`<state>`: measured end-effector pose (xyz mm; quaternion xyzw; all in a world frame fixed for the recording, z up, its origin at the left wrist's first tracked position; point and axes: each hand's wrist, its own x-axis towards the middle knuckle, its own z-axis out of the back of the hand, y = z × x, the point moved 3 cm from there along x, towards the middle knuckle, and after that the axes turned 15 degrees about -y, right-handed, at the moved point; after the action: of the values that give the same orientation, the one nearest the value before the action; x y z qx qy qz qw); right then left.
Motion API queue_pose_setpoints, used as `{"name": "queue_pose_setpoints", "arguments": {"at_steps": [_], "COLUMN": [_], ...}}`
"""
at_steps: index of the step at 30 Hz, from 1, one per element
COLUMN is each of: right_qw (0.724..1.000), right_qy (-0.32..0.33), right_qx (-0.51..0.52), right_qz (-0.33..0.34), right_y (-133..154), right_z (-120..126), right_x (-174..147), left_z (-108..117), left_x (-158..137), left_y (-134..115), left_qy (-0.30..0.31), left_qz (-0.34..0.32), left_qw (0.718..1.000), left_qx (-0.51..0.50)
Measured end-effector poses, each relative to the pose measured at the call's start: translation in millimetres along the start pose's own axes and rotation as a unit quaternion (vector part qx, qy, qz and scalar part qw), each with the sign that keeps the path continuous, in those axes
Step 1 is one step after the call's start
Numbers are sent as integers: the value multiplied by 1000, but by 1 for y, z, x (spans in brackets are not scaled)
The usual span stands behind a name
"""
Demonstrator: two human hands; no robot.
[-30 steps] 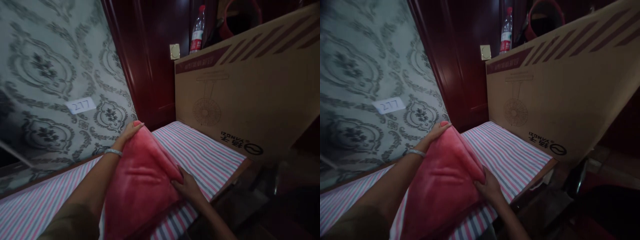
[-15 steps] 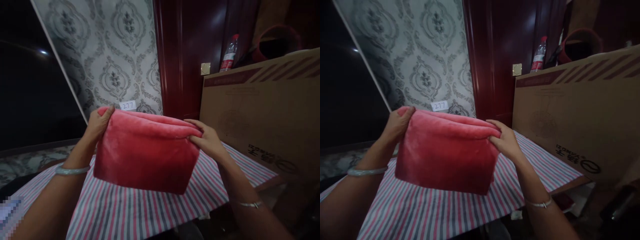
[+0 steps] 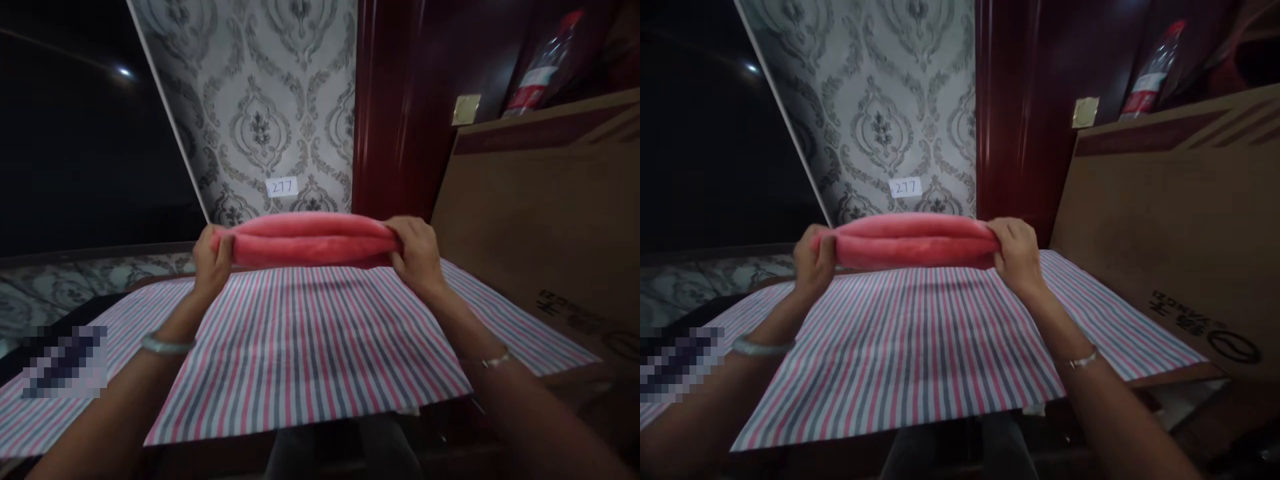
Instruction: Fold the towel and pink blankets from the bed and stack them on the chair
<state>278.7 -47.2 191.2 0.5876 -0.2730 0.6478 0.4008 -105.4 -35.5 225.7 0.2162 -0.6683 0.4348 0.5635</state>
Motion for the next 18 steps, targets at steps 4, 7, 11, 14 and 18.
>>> {"name": "queue_pose_setpoints", "arguments": {"at_steps": [4,7,11,14,18], "right_qw": [996,989,980,979,977], "right_qy": [70,128,178,173,189], "right_qx": [51,76,82,81,51], "right_qz": [24,18,-23,-68,-88], "right_y": [12,17,16,20,39], "right_z": [6,16,37,45,13], "right_x": [-130,-202,-217,-194,-144], "left_z": [48,84,107,105,63], "left_x": [-125,-187,-189,-164,-139], "left_y": [27,35,35,29,6], "left_qy": [222,333,389,353,316], "left_qz": [-75,-97,-84,-79,-53], "left_qw": [972,938,917,929,942], "left_qx": [15,7,35,77,104]}}
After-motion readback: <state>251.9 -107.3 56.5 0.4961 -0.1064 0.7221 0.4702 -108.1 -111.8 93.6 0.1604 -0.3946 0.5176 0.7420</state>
